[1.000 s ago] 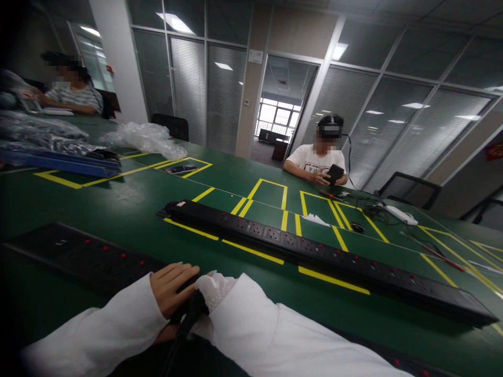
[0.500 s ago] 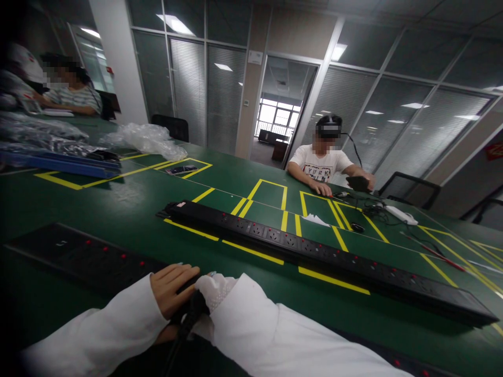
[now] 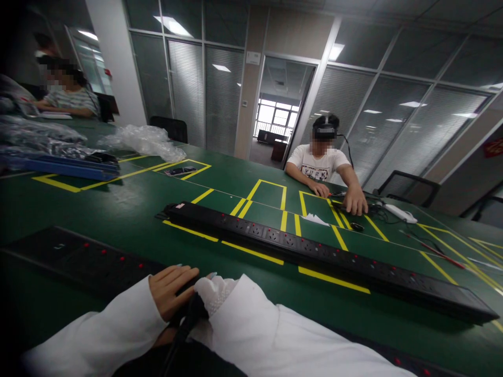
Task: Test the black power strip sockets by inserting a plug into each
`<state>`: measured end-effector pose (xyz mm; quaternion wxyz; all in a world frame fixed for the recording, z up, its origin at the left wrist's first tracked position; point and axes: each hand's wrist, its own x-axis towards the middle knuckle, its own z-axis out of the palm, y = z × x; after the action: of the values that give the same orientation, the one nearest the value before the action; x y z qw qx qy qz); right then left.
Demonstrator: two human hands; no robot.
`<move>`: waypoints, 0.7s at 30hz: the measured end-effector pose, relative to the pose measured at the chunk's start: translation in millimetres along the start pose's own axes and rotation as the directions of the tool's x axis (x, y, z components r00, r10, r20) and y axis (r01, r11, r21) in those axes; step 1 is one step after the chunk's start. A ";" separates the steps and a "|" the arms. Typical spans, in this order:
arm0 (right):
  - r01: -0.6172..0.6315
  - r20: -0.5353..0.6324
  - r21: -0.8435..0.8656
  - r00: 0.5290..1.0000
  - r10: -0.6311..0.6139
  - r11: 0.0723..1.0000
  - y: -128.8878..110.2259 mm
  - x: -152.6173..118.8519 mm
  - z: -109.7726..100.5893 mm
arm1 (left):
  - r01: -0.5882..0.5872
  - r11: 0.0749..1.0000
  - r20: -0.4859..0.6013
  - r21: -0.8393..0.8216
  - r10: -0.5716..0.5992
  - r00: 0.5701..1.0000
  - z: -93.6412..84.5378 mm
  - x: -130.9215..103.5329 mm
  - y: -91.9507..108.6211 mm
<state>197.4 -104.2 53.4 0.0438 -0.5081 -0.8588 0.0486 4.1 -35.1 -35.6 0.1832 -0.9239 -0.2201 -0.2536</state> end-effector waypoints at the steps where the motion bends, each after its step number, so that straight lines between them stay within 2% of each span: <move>1: -0.002 -0.003 -0.003 1.000 0.002 1.000 0.1 0.4 1.4 | 0.000 1.000 0.006 -0.011 0.000 1.000 -1.1 0.2 0.1; 7: -0.013 -0.030 0.011 0.999 0.014 1.000 2.4 1.2 11.7 | 0.022 0.996 0.064 -0.090 -0.016 0.998 -11.9 2.7 2.4; 11: -0.017 -0.043 0.014 0.999 0.018 1.000 4.0 -1.4 14.3 | 0.003 0.996 0.061 -0.086 0.002 0.998 -10.5 2.3 1.7; 21: 0.025 -0.036 0.017 0.999 -0.025 1.000 -3.3 -2.8 -0.5 | -0.003 0.999 0.050 -0.053 0.006 0.999 -6.0 1.3 1.7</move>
<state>195.9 -108.2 54.2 0.0643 -0.4977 -0.8637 0.0466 3.6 -38.8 -30.4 0.1537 -0.9350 -0.2156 -0.2357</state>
